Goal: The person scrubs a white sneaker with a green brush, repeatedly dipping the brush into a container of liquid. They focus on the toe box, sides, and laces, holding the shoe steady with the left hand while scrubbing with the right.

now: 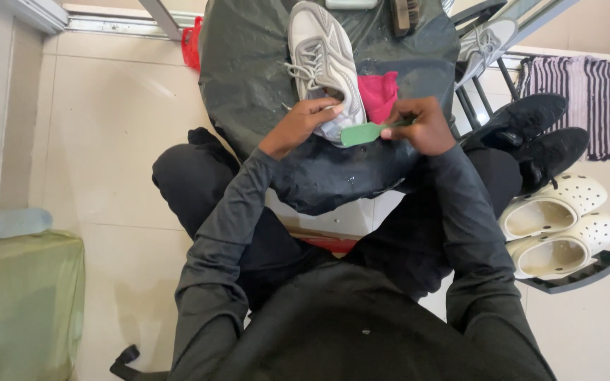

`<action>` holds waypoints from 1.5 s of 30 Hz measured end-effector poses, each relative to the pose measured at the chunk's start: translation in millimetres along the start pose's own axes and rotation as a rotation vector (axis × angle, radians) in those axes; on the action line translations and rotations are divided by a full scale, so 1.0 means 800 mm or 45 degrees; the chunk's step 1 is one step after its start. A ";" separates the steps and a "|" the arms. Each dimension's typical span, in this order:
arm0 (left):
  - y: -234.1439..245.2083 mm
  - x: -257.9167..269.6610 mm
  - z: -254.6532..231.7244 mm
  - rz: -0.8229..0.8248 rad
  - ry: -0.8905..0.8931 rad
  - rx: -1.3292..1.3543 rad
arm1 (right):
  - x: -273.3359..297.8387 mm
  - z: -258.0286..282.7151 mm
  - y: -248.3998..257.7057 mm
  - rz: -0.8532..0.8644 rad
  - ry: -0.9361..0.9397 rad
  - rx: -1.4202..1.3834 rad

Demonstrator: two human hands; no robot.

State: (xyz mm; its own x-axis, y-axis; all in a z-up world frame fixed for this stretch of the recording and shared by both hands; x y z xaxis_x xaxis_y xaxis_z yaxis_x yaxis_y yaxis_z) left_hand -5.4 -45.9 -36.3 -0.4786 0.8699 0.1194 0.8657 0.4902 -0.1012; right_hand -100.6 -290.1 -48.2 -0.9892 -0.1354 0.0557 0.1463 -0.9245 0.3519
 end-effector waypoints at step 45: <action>0.018 -0.036 0.027 -0.170 0.110 -0.258 | -0.197 0.039 0.073 0.175 0.077 0.257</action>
State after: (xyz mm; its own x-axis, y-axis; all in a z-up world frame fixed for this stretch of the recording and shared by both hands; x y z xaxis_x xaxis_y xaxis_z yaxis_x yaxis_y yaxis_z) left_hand 17.8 -62.2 -62.2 -0.5835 0.7862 0.2035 0.8118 0.5716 0.1197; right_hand 64.2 -311.7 -7.2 -0.9574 -0.2819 0.0619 0.2715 -0.8070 0.5245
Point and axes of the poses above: each hand's wrist, its own x-axis away from the middle knuckle, its own y-axis out of the back of the hand, z = x × y, the point moved 4 cm from there along -x, towards the middle knuckle, and after that the axes turned 11 degrees about z, right-handed, at the moved point
